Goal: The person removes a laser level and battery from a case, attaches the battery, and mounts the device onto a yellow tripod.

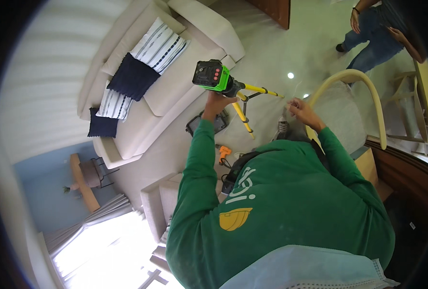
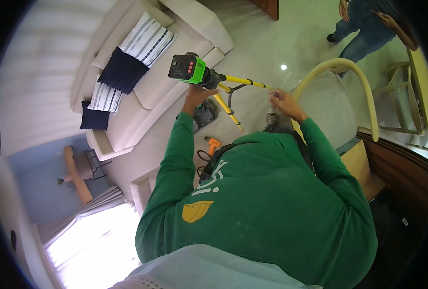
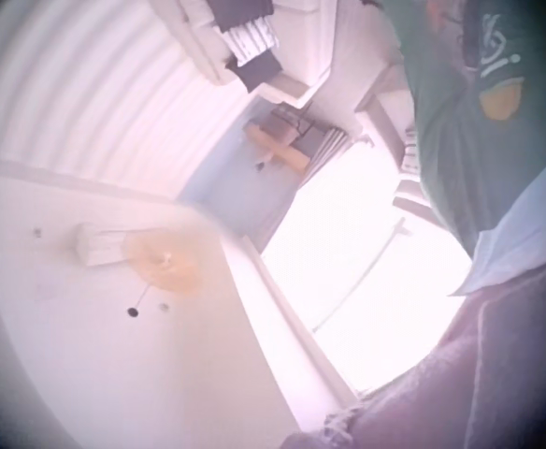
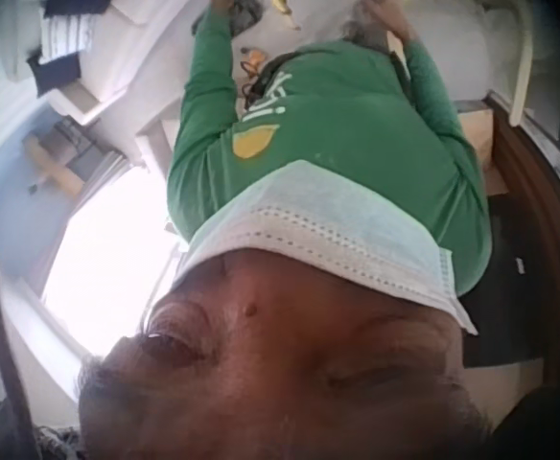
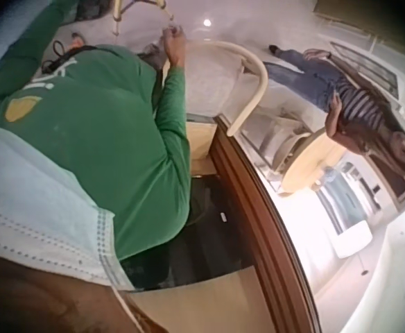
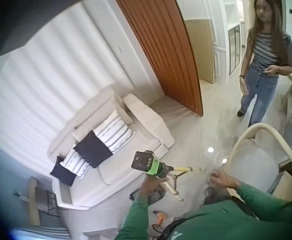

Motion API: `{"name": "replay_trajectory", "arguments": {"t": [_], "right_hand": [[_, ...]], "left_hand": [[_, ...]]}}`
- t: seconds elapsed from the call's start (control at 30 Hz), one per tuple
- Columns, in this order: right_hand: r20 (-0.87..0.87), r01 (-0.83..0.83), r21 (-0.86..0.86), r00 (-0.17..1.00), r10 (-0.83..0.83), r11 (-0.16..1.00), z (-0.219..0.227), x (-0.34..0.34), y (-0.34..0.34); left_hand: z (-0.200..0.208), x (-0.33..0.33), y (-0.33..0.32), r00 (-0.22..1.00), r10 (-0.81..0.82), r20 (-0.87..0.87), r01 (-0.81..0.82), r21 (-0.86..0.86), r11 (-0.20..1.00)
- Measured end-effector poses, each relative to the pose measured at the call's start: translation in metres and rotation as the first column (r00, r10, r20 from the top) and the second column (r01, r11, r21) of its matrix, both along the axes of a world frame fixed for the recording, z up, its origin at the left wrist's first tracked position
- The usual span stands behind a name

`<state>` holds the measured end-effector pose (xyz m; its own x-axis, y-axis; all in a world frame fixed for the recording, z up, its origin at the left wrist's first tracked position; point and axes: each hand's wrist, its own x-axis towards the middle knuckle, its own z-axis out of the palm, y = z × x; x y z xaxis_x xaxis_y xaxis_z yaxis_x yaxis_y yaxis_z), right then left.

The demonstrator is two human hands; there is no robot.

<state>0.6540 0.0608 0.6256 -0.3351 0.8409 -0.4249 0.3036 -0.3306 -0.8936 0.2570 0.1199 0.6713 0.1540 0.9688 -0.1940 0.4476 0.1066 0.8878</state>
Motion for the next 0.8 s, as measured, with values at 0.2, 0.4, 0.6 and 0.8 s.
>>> {"name": "replay_trajectory", "arguments": {"t": [0.2, 0.4, 0.6, 0.8], "right_hand": [[-0.031, -0.067, 0.005, 0.997, 0.067, 0.998, 0.017, -0.039, 0.002], [-0.032, -0.284, 0.144, 0.956, 0.292, 0.948, 0.025, -0.098, 0.018], [-0.061, -0.378, 0.360, 0.903, 0.425, 0.853, 0.049, -0.172, 0.035], [-0.085, -0.422, 0.466, 0.853, 0.514, 0.778, 0.133, -0.190, 0.033]], "left_hand": [[-0.015, 0.001, -0.064, 0.931, 0.362, -0.038, -0.359, 0.062, 0.931], [-0.029, 0.005, -0.106, 0.838, 0.537, -0.099, -0.504, 0.240, 0.830], [-0.025, 0.008, -0.130, 0.848, 0.522, -0.091, -0.454, 0.383, 0.804], [-0.033, 0.013, -0.116, 0.903, 0.429, 0.018, -0.380, 0.498, 0.779]]}}
